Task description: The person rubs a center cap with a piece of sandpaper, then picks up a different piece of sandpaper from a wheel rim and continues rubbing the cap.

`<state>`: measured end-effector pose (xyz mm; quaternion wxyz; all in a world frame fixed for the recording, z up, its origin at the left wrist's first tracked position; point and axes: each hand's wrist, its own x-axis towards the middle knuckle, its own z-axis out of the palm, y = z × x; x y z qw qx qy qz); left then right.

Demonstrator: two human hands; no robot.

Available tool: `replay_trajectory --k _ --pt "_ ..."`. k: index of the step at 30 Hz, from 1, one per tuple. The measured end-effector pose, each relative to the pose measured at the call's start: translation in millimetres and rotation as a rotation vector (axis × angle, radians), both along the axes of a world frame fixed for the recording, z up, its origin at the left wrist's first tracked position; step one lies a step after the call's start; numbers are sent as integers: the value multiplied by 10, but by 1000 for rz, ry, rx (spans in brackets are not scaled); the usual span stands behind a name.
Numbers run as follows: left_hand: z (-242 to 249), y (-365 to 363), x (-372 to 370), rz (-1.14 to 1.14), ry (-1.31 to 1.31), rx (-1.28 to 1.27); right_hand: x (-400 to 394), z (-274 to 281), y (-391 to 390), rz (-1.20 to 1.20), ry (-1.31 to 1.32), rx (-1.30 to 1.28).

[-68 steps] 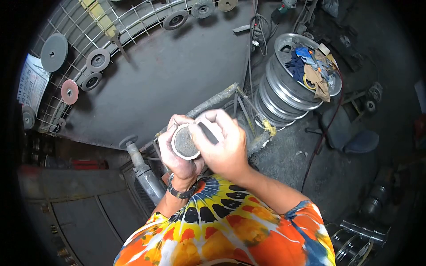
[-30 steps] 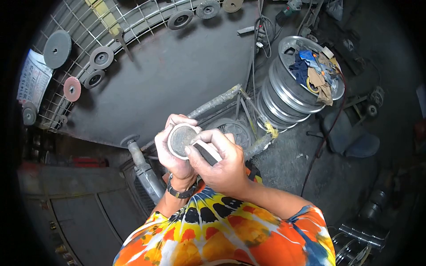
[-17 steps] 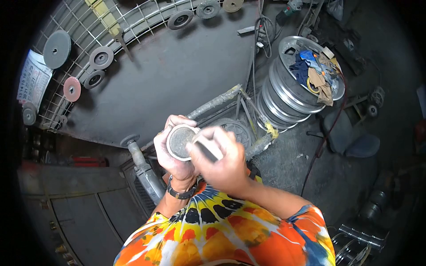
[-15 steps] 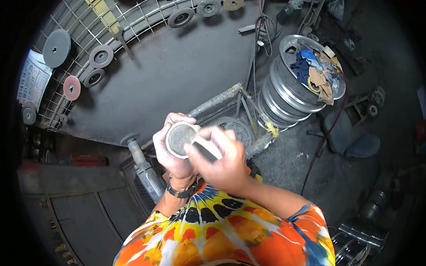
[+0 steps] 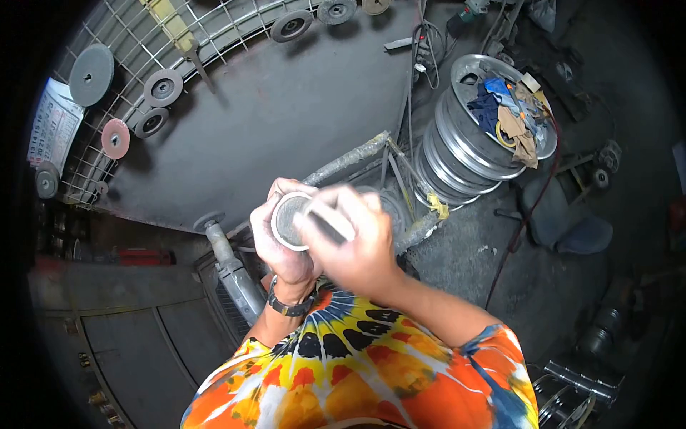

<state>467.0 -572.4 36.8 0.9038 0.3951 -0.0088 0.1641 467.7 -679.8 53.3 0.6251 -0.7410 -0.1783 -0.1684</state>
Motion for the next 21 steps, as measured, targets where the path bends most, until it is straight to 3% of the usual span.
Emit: replay_trajectory --k 2,4,6,9,12,15,16,18,19,21 --pt "45 -26 2 -26 3 -109 62 -61 6 1 190 123" --pt "68 36 -34 -16 16 199 -103 23 -15 6 -11 -51" --pt "85 41 -57 -57 55 154 -122 97 -45 48 -20 -105" --pt "-5 -53 -21 -67 -10 -103 54 -21 -31 14 163 97" --pt "83 44 -45 -64 10 191 -166 137 -70 50 -47 -113" --pt "4 -28 -13 -168 2 -179 20 9 -48 -10 25 -18" --pt "21 -15 -8 -170 -6 -177 24 3 -38 -10 92 42" --pt "89 18 -47 -158 28 93 -113 92 -91 37 -77 -140" --pt "63 15 -48 -173 51 34 -112 109 -146 66 -99 -233" --pt "-39 -23 -29 -167 12 -59 21 73 -132 95 86 -29"
